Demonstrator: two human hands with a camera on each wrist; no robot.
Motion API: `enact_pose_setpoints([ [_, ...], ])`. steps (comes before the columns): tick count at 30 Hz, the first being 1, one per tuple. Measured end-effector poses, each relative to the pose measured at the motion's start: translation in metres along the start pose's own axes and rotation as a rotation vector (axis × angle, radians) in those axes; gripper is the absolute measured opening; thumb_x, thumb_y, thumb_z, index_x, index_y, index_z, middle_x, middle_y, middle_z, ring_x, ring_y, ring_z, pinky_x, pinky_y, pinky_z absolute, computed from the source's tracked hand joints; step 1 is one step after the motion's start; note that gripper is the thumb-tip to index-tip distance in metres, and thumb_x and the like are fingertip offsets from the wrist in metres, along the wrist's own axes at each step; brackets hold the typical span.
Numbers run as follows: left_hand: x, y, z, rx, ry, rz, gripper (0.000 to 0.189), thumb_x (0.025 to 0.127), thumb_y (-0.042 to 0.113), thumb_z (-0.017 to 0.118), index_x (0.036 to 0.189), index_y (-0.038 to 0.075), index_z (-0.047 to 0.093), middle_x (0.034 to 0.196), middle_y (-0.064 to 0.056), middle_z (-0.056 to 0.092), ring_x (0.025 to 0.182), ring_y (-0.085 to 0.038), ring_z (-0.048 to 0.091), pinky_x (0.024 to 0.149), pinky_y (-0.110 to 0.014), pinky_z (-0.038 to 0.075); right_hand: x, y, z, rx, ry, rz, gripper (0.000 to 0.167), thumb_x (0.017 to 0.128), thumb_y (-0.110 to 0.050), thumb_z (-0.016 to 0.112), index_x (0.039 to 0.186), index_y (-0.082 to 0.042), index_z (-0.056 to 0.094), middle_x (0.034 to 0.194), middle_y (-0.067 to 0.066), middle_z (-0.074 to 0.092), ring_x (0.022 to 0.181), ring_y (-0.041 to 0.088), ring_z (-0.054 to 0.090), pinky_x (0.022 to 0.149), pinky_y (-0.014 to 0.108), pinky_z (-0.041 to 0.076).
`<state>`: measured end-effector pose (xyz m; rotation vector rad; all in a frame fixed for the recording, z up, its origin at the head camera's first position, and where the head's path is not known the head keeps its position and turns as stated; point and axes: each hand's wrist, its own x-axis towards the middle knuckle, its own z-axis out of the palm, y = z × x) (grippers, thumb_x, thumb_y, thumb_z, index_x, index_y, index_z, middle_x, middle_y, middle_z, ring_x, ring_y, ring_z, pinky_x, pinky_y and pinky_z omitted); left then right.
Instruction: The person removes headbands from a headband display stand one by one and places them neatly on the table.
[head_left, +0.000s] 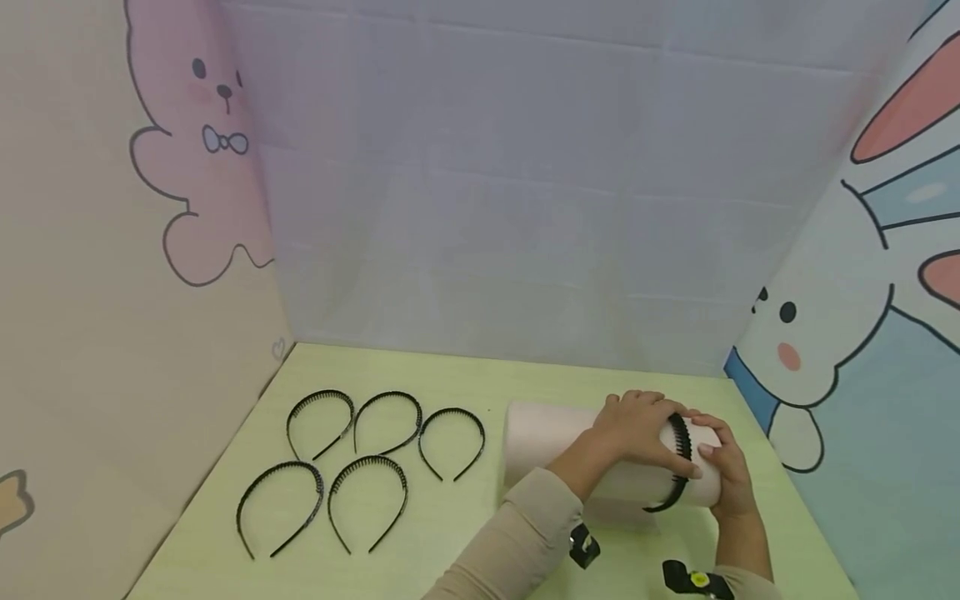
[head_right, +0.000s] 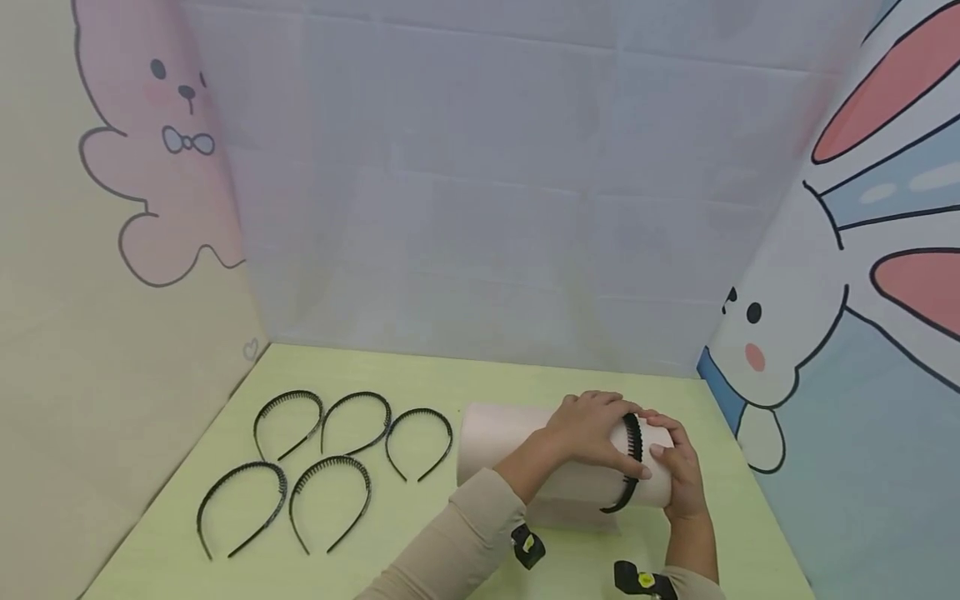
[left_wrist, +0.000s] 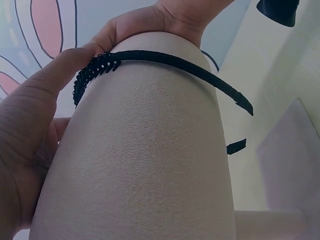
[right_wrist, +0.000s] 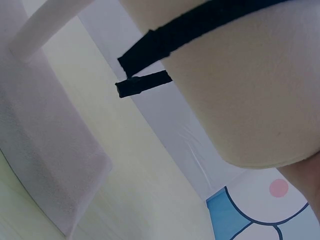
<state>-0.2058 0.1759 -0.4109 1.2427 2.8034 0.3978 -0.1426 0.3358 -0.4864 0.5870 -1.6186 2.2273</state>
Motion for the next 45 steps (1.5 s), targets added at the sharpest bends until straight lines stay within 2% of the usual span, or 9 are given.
enact_pose_setpoints([
  [4, 0.001, 0.0, -0.002, -0.042, -0.032, -0.019, 0.084, 0.064, 0.075, 0.062, 0.137, 0.04, 0.039, 0.131, 0.022, 0.042, 0.114, -0.006, 0.041, 0.087, -0.035, 0.037, 0.0, 0.0, 0.001, -0.002, 0.007, 0.01, 0.052, 0.085, 0.013, 0.017, 0.118, -0.007, 0.053, 0.127, 0.005, 0.05, 0.119, 0.017, 0.04, 0.092, 0.026, 0.037],
  [9, 0.002, -0.001, -0.003, -0.106, -0.048, -0.026, 0.079, 0.064, 0.071, 0.066, 0.131, 0.035, 0.047, 0.11, 0.022, 0.052, 0.092, -0.003, 0.048, 0.078, -0.032, 0.038, 0.0, 0.0, 0.002, -0.012, 0.026, 0.022, 0.053, 0.085, 0.013, 0.017, 0.116, -0.008, 0.054, 0.127, 0.006, 0.05, 0.118, 0.018, 0.041, 0.093, 0.027, 0.036],
  [12, 0.003, -0.003, -0.003, -0.131, -0.045, -0.025, 0.076, 0.064, 0.07, 0.067, 0.126, 0.032, 0.049, 0.101, 0.02, 0.054, 0.085, -0.002, 0.048, 0.075, -0.03, 0.039, 0.0, 0.0, 0.002, -0.014, 0.02, 0.028, 0.052, 0.085, 0.012, 0.017, 0.117, -0.009, 0.053, 0.127, 0.006, 0.049, 0.117, 0.018, 0.042, 0.092, 0.027, 0.037],
  [21, -0.001, -0.009, -0.002, -0.202, -0.05, 0.009, 0.069, 0.069, 0.062, 0.07, 0.126, 0.03, 0.048, 0.1, 0.02, 0.054, 0.077, 0.0, 0.048, 0.071, -0.024, 0.037, -0.002, -0.001, 0.001, 0.003, -0.027, 0.022, 0.051, 0.086, 0.013, 0.016, 0.119, -0.007, 0.051, 0.129, 0.007, 0.046, 0.116, 0.018, 0.042, 0.091, 0.027, 0.039],
  [30, -0.003, -0.008, -0.002, -0.144, 0.048, 0.05, 0.076, 0.062, 0.067, 0.072, 0.125, 0.032, 0.05, 0.109, 0.022, 0.052, 0.093, 0.0, 0.046, 0.078, -0.027, 0.037, -0.001, -0.001, 0.001, -0.015, 0.004, 0.029, 0.049, 0.087, 0.01, 0.018, 0.118, -0.008, 0.052, 0.127, 0.006, 0.048, 0.116, 0.019, 0.042, 0.09, 0.028, 0.04],
  [34, -0.003, -0.006, -0.002, -0.107, 0.067, 0.06, 0.075, 0.061, 0.069, 0.071, 0.122, 0.032, 0.051, 0.108, 0.022, 0.051, 0.092, 0.0, 0.046, 0.078, -0.027, 0.037, -0.001, -0.002, 0.0, -0.007, 0.0, 0.023, 0.051, 0.086, 0.011, 0.018, 0.118, -0.008, 0.052, 0.127, 0.006, 0.048, 0.115, 0.018, 0.043, 0.089, 0.027, 0.04],
  [37, -0.004, -0.003, -0.002, -0.059, 0.058, 0.06, 0.076, 0.059, 0.072, 0.07, 0.12, 0.032, 0.049, 0.106, 0.022, 0.051, 0.089, 0.001, 0.046, 0.077, -0.027, 0.037, -0.001, -0.002, 0.0, 0.008, -0.004, 0.013, 0.051, 0.086, 0.011, 0.017, 0.118, -0.007, 0.052, 0.127, 0.006, 0.048, 0.114, 0.018, 0.044, 0.088, 0.027, 0.041],
  [42, -0.006, 0.002, -0.002, 0.015, -0.005, 0.028, 0.088, 0.055, 0.077, 0.067, 0.125, 0.032, 0.039, 0.107, 0.022, 0.048, 0.089, -0.001, 0.044, 0.074, -0.026, 0.035, -0.001, -0.002, 0.0, 0.009, -0.008, 0.017, 0.051, 0.086, 0.011, 0.017, 0.118, -0.008, 0.052, 0.127, 0.006, 0.049, 0.114, 0.018, 0.044, 0.087, 0.027, 0.043],
  [45, -0.006, 0.004, 0.0, 0.023, -0.025, 0.018, 0.091, 0.054, 0.078, 0.067, 0.127, 0.032, 0.036, 0.106, 0.021, 0.048, 0.086, 0.0, 0.044, 0.071, -0.025, 0.034, -0.002, -0.002, 0.0, -0.011, 0.001, 0.034, 0.051, 0.087, 0.01, 0.018, 0.117, -0.011, 0.053, 0.127, 0.005, 0.048, 0.114, 0.017, 0.045, 0.086, 0.027, 0.043],
])
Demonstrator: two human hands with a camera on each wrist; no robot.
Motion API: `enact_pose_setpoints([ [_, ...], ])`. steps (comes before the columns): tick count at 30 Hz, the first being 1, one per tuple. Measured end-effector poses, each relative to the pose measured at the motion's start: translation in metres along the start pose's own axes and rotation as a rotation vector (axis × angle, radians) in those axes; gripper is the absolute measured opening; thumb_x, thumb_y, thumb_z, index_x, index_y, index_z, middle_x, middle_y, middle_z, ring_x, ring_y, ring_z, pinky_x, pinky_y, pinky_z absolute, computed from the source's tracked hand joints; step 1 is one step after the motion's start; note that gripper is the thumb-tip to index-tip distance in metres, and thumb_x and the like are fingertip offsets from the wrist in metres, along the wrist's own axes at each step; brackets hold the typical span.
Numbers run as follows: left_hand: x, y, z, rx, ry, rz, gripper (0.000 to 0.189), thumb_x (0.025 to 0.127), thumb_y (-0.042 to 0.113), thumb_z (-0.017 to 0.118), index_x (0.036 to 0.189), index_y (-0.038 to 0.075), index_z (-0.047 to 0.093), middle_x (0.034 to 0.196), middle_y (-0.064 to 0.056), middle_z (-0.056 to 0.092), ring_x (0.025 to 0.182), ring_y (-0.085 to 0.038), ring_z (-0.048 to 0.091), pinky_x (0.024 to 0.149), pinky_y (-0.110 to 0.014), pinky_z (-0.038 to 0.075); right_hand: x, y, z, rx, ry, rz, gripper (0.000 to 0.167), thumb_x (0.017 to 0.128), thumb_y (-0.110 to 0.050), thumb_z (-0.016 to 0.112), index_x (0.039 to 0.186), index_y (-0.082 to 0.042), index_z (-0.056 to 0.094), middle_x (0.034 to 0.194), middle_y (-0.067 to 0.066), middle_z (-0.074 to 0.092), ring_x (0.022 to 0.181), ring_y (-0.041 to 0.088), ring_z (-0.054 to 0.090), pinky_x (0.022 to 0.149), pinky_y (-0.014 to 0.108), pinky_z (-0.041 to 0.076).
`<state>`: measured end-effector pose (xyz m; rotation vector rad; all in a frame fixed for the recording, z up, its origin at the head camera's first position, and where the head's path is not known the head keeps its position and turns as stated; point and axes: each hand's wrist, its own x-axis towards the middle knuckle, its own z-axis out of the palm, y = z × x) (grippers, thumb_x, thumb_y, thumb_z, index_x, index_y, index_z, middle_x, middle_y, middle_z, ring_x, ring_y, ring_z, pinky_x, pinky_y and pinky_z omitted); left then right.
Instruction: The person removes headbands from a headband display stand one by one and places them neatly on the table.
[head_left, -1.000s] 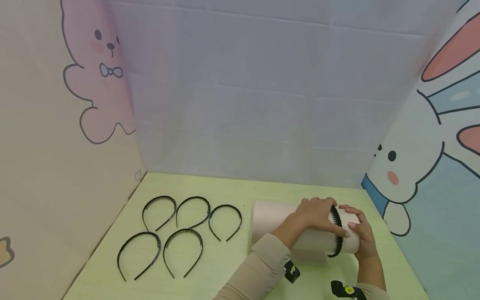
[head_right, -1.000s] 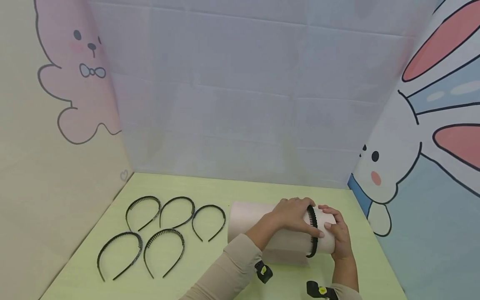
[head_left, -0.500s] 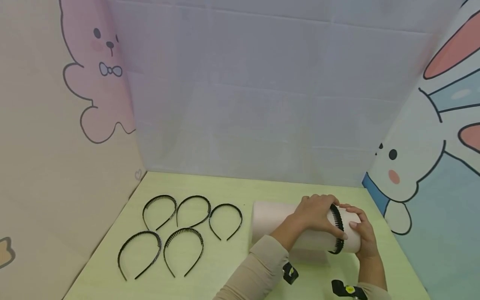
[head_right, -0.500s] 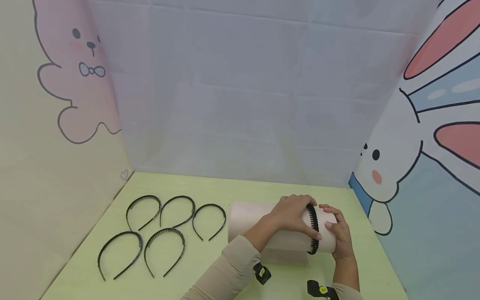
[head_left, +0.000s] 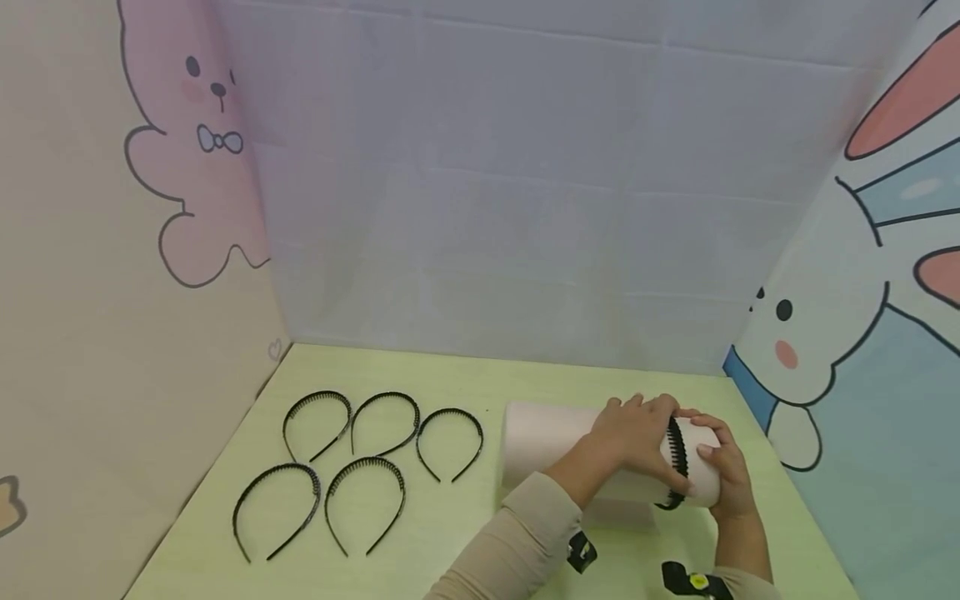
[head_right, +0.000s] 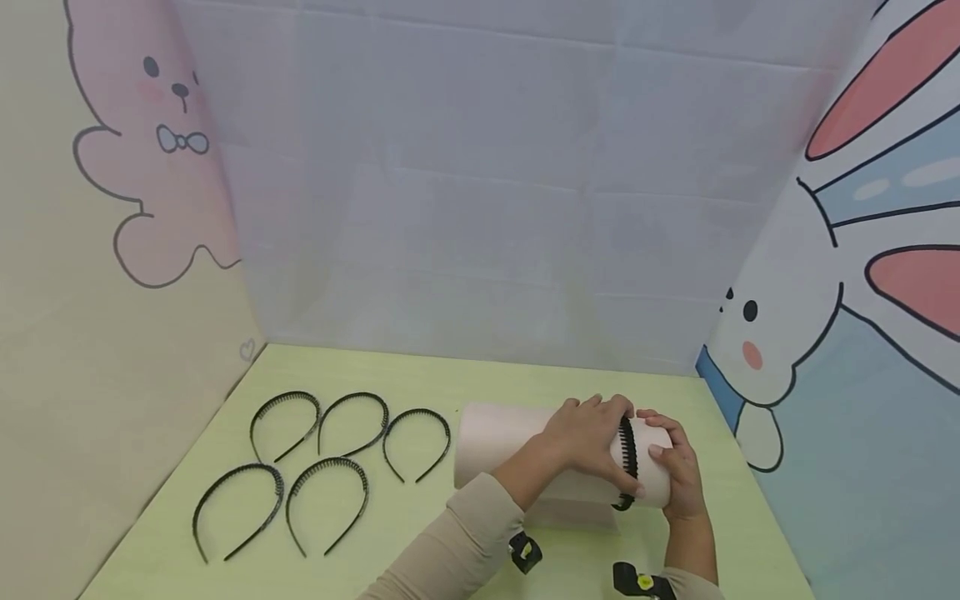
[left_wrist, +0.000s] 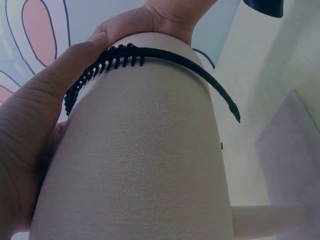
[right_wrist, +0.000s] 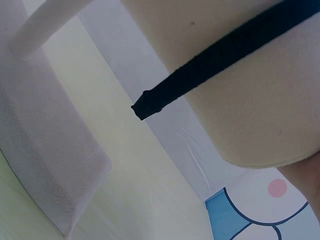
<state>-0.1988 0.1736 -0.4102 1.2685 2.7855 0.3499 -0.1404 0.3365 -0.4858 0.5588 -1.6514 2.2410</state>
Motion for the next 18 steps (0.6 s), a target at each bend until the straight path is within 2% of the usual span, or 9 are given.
enact_pose_setpoints([
  [5, 0.0018, 0.0014, 0.0017, -0.007, -0.011, -0.012, 0.092, 0.053, 0.077, 0.068, 0.127, 0.032, 0.036, 0.1, 0.021, 0.048, 0.076, 0.0, 0.046, 0.065, -0.024, 0.034, 0.0003, -0.0005, -0.0008, 0.001, -0.011, -0.016, 0.051, 0.087, 0.011, 0.017, 0.119, -0.008, 0.052, 0.127, 0.007, 0.048, 0.114, 0.018, 0.045, 0.086, 0.027, 0.043],
  [9, 0.0023, 0.0025, 0.001, 0.004, -0.027, -0.025, 0.094, 0.055, 0.077, 0.067, 0.132, 0.032, 0.038, 0.111, 0.021, 0.049, 0.08, 0.0, 0.047, 0.066, -0.024, 0.035, -0.0001, -0.0014, -0.0011, 0.004, -0.026, -0.037, 0.051, 0.086, 0.012, 0.016, 0.119, -0.005, 0.051, 0.128, 0.009, 0.047, 0.115, 0.018, 0.044, 0.088, 0.027, 0.042],
  [13, 0.0018, 0.0017, 0.0003, 0.001, -0.03, -0.029, 0.095, 0.056, 0.077, 0.067, 0.135, 0.033, 0.039, 0.12, 0.021, 0.047, 0.084, 0.0, 0.047, 0.068, -0.024, 0.036, -0.0004, -0.0017, -0.0007, -0.018, -0.007, -0.026, 0.05, 0.086, 0.012, 0.017, 0.119, -0.006, 0.051, 0.128, 0.008, 0.048, 0.115, 0.018, 0.044, 0.088, 0.027, 0.041],
  [18, -0.0001, -0.0014, -0.0002, -0.013, -0.02, -0.035, 0.09, 0.055, 0.075, 0.069, 0.13, 0.031, 0.043, 0.109, 0.02, 0.05, 0.079, -0.001, 0.047, 0.068, -0.025, 0.036, -0.0011, -0.0016, 0.0003, -0.043, 0.012, 0.004, 0.048, 0.087, 0.01, 0.02, 0.117, -0.009, 0.053, 0.127, 0.007, 0.048, 0.114, 0.018, 0.044, 0.088, 0.027, 0.041],
])
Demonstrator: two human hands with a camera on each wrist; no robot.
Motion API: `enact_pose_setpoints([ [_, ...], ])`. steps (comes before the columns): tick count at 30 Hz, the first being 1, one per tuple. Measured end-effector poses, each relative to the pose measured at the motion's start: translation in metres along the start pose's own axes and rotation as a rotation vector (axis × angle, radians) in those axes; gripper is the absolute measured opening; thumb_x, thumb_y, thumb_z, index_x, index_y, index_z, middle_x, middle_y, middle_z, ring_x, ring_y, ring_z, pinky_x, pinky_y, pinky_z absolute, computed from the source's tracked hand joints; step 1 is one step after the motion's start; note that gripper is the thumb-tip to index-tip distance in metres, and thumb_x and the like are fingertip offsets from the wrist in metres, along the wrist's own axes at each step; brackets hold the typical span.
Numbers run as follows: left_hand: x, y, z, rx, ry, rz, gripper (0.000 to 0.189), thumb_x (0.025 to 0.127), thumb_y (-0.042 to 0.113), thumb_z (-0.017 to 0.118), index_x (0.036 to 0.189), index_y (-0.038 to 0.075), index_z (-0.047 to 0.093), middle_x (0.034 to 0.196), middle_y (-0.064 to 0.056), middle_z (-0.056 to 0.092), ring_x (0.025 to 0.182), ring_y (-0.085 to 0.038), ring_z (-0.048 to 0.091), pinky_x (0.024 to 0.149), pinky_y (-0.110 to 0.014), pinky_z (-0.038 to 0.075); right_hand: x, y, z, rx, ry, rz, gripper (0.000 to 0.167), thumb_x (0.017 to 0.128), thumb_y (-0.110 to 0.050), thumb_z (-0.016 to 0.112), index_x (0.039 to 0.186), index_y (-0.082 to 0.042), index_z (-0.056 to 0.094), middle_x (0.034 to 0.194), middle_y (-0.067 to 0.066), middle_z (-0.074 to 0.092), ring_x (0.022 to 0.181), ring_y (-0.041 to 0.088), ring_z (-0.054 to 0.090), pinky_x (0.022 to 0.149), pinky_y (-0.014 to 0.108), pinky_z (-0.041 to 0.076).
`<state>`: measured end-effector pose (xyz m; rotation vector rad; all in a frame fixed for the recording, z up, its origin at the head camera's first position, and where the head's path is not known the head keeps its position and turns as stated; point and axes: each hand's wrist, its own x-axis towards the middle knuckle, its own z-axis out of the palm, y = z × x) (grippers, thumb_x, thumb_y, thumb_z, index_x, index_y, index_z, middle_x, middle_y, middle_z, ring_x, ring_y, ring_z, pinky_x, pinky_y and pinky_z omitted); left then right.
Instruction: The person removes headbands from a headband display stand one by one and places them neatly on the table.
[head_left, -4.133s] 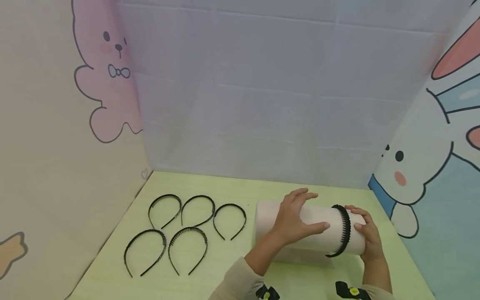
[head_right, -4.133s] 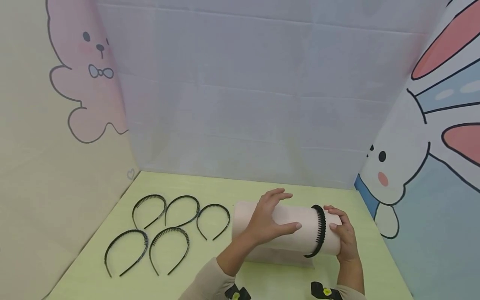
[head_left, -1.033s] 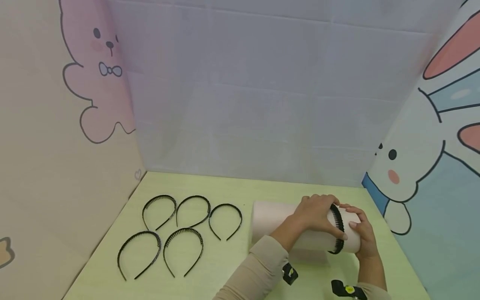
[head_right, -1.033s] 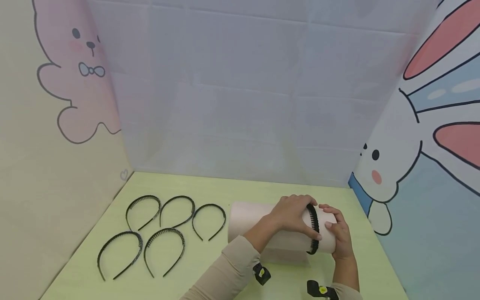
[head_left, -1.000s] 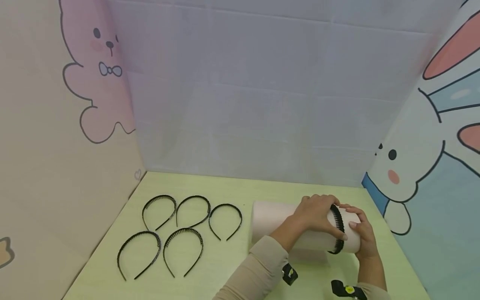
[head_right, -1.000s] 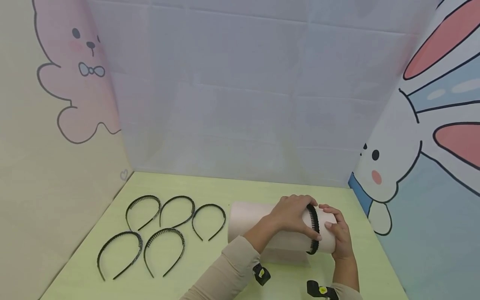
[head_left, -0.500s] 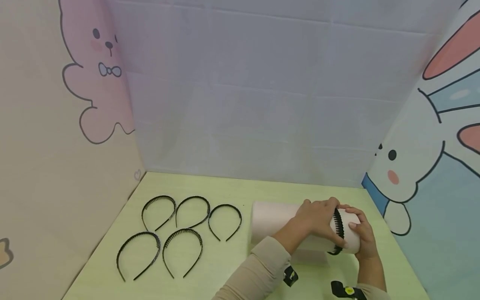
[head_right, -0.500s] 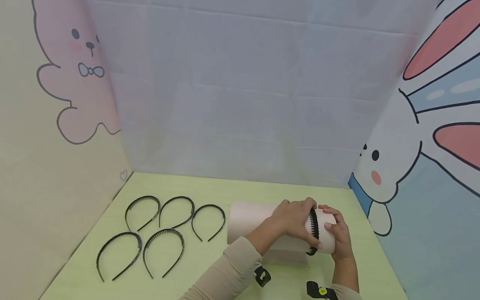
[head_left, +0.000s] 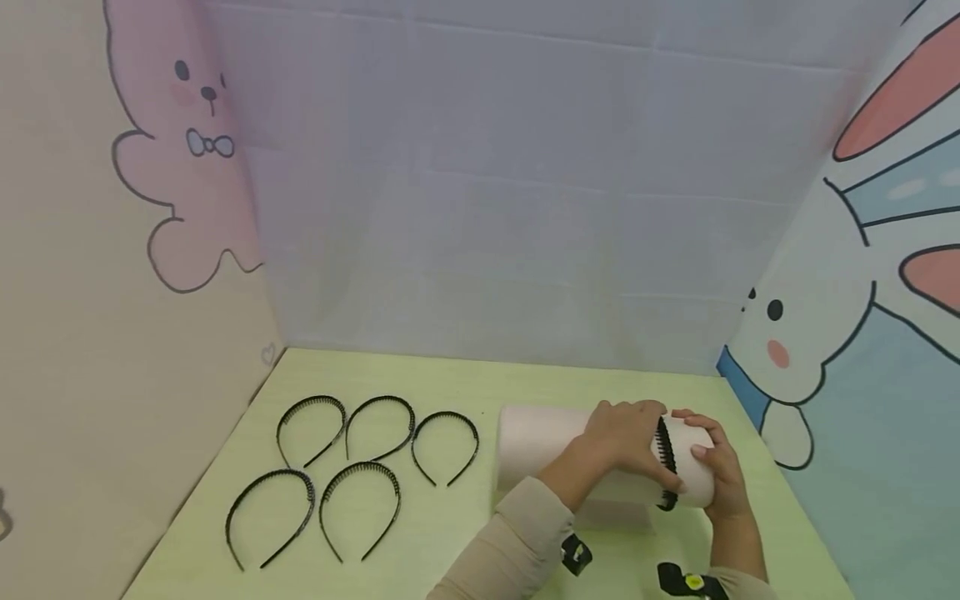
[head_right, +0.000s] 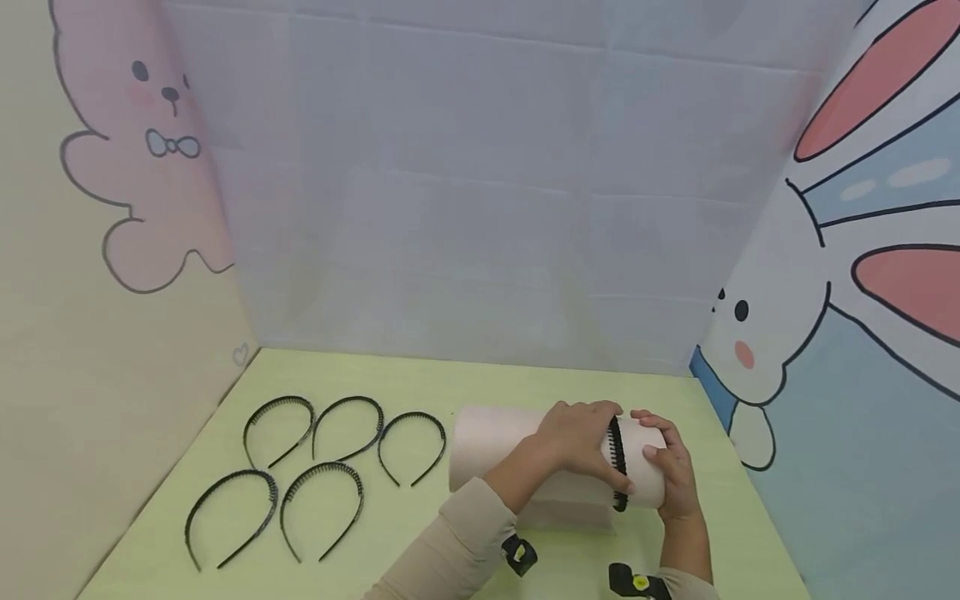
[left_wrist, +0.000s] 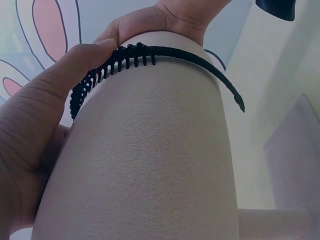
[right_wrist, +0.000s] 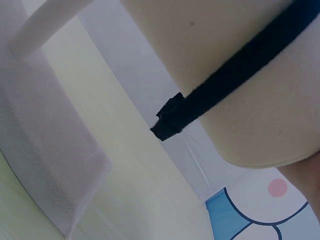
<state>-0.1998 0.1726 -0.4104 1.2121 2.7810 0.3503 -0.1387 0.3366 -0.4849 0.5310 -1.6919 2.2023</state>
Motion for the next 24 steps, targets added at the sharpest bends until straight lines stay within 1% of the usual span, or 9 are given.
enact_pose_setpoints([
  [3, -0.002, -0.003, 0.0, -0.027, -0.005, -0.003, 0.085, 0.055, 0.073, 0.071, 0.124, 0.031, 0.045, 0.099, 0.02, 0.05, 0.074, -0.002, 0.046, 0.066, -0.025, 0.036, -0.001, 0.001, 0.001, 0.0, -0.005, 0.01, 0.049, 0.087, 0.009, 0.02, 0.117, -0.01, 0.054, 0.127, 0.006, 0.048, 0.114, 0.017, 0.044, 0.089, 0.027, 0.04],
  [7, -0.006, -0.006, -0.002, -0.065, -0.015, -0.014, 0.082, 0.055, 0.07, 0.073, 0.121, 0.031, 0.045, 0.094, 0.021, 0.049, 0.071, -0.001, 0.045, 0.065, -0.025, 0.035, -0.001, 0.002, 0.001, 0.011, -0.028, -0.001, 0.049, 0.087, 0.01, 0.019, 0.118, -0.009, 0.053, 0.128, 0.006, 0.047, 0.115, 0.017, 0.043, 0.088, 0.027, 0.04],
  [15, -0.011, -0.013, -0.002, -0.072, -0.009, -0.012, 0.094, 0.056, 0.071, 0.072, 0.135, 0.031, 0.039, 0.11, 0.021, 0.052, 0.081, -0.001, 0.05, 0.07, -0.026, 0.037, -0.001, 0.001, 0.0, 0.014, -0.041, -0.021, 0.048, 0.087, 0.01, 0.02, 0.119, -0.006, 0.052, 0.129, 0.007, 0.046, 0.115, 0.018, 0.043, 0.086, 0.027, 0.042],
  [20, -0.014, -0.017, -0.002, -0.061, -0.001, -0.003, 0.097, 0.057, 0.072, 0.071, 0.138, 0.031, 0.037, 0.114, 0.021, 0.052, 0.085, -0.001, 0.05, 0.071, -0.025, 0.036, -0.001, 0.0, -0.001, -0.001, -0.035, -0.01, 0.048, 0.088, 0.01, 0.021, 0.119, -0.007, 0.052, 0.128, 0.006, 0.047, 0.114, 0.017, 0.043, 0.085, 0.028, 0.042],
  [24, -0.017, -0.02, -0.003, -0.05, 0.021, 0.005, 0.098, 0.058, 0.072, 0.07, 0.14, 0.03, 0.036, 0.118, 0.019, 0.052, 0.092, -0.002, 0.051, 0.075, -0.026, 0.037, 0.001, -0.001, -0.002, -0.006, -0.031, -0.001, 0.048, 0.088, 0.009, 0.021, 0.12, -0.008, 0.052, 0.129, 0.006, 0.046, 0.114, 0.018, 0.042, 0.085, 0.028, 0.041],
])
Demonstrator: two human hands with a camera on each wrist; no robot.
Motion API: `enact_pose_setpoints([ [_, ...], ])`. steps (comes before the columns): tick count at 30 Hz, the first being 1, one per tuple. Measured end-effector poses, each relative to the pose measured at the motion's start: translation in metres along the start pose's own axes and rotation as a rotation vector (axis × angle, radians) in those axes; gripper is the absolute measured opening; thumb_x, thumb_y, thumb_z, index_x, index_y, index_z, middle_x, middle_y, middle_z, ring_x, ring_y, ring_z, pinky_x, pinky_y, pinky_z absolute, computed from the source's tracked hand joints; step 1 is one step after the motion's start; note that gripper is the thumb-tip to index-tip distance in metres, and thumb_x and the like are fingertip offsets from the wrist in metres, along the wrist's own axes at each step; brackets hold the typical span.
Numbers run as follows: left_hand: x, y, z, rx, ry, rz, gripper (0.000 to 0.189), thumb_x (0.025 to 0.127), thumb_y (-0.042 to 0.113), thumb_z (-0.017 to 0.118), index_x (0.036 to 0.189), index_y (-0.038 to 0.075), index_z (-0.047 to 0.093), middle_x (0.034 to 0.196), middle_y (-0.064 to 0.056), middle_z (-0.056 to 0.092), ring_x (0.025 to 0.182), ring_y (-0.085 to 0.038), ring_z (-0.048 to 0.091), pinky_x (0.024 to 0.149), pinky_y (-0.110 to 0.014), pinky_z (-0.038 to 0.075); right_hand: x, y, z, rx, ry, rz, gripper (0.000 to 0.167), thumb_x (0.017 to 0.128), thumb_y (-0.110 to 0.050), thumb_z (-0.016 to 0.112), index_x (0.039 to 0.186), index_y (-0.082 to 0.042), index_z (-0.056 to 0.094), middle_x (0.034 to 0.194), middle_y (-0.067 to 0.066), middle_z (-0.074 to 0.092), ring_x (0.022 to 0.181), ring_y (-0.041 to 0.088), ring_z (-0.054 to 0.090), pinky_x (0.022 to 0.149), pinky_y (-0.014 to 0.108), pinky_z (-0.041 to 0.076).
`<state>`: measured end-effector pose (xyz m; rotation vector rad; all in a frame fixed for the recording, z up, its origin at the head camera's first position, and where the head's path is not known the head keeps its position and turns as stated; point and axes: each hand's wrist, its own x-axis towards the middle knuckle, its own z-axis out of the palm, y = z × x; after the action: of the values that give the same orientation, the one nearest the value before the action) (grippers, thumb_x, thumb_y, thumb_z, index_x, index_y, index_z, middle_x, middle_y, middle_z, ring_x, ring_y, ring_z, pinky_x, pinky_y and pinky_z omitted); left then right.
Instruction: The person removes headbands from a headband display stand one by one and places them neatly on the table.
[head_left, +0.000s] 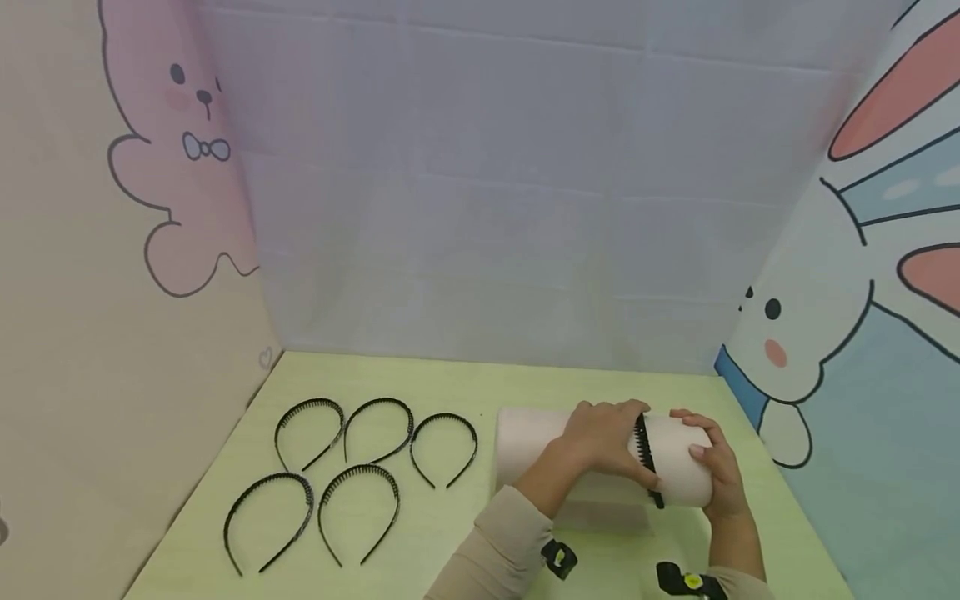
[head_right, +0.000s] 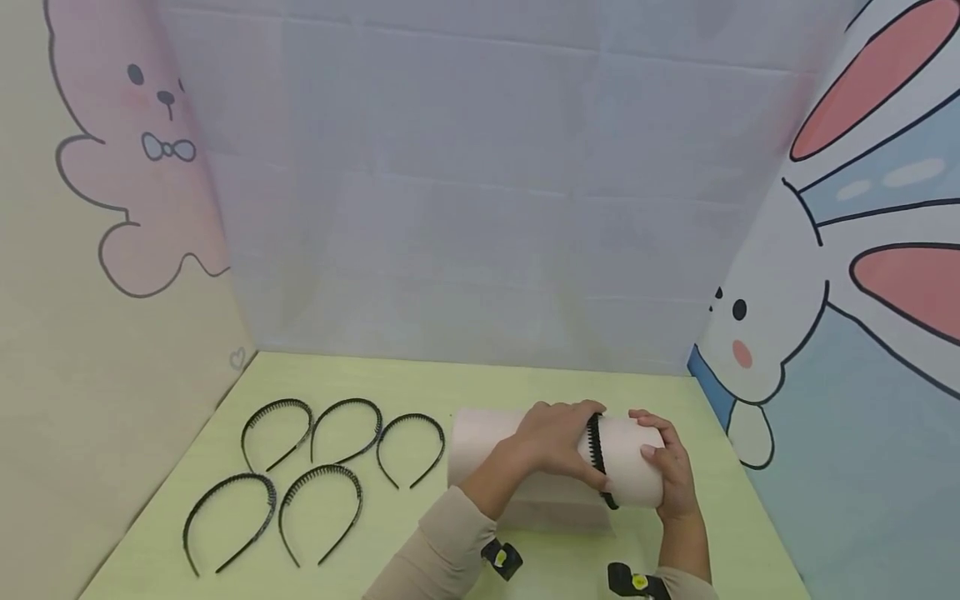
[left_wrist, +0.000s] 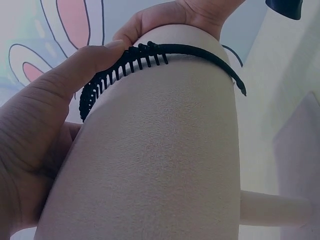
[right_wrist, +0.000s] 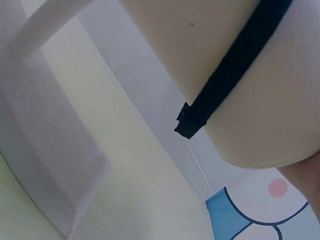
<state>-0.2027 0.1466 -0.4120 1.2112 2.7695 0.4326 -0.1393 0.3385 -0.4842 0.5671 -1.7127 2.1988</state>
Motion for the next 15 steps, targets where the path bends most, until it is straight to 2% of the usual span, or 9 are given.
enact_pose_setpoints([
  [6, -0.006, -0.001, -0.003, 0.028, 0.012, -0.007, 0.097, 0.06, 0.071, 0.069, 0.141, 0.029, 0.035, 0.123, 0.018, 0.051, 0.101, -0.005, 0.051, 0.081, -0.028, 0.038, 0.001, 0.001, 0.0, 0.002, 0.0, -0.008, 0.048, 0.088, 0.008, 0.021, 0.12, -0.007, 0.053, 0.13, 0.007, 0.046, 0.115, 0.018, 0.041, 0.086, 0.029, 0.04],
  [15, -0.011, -0.005, 0.0, 0.064, 0.039, -0.036, 0.096, 0.061, 0.073, 0.067, 0.142, 0.033, 0.034, 0.126, 0.018, 0.05, 0.104, -0.007, 0.051, 0.081, -0.032, 0.038, 0.001, 0.001, -0.001, -0.007, 0.001, 0.002, 0.046, 0.089, 0.008, 0.021, 0.12, -0.007, 0.052, 0.13, 0.007, 0.044, 0.114, 0.019, 0.042, 0.083, 0.03, 0.042],
])
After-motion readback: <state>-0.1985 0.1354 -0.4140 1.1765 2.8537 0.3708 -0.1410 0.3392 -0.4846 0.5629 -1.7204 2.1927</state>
